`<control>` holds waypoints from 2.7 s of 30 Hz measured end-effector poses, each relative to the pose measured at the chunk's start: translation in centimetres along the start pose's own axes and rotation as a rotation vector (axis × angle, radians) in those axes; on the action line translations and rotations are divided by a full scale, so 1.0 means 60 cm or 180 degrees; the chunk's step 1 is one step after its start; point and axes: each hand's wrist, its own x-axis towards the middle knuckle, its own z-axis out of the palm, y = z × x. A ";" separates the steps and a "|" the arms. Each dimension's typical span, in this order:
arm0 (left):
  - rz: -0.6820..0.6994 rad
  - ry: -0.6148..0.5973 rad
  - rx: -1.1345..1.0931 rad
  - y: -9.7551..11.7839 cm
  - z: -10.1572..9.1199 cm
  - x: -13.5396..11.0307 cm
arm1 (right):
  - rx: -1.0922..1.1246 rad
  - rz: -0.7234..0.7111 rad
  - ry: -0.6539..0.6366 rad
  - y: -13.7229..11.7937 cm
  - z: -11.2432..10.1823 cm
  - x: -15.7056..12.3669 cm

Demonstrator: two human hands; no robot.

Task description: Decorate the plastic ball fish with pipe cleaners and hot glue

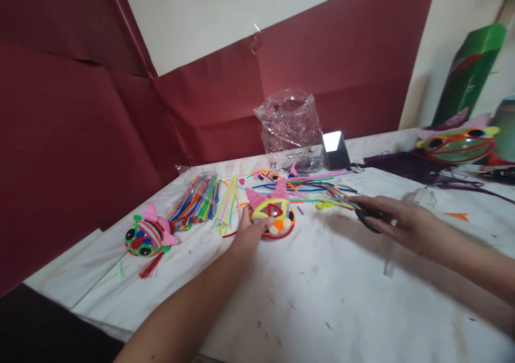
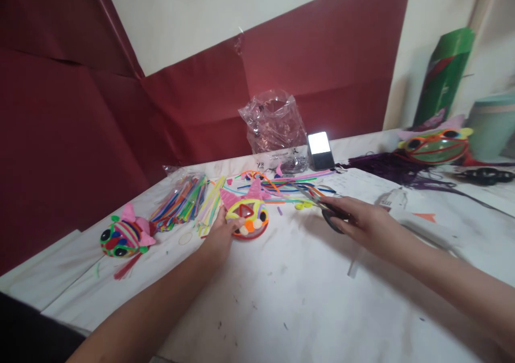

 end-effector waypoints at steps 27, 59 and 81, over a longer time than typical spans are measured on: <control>0.0558 -0.0153 0.0738 -0.020 0.011 -0.023 | -0.0661 -0.1586 -0.0041 -0.051 0.025 -0.031; 0.0817 -0.0388 0.1395 -0.018 0.009 -0.020 | -0.0664 -0.1664 -0.0062 -0.056 0.028 -0.024; 0.0659 -0.0395 0.1420 -0.011 0.012 -0.022 | -0.0673 -0.1670 0.0000 -0.056 0.032 -0.023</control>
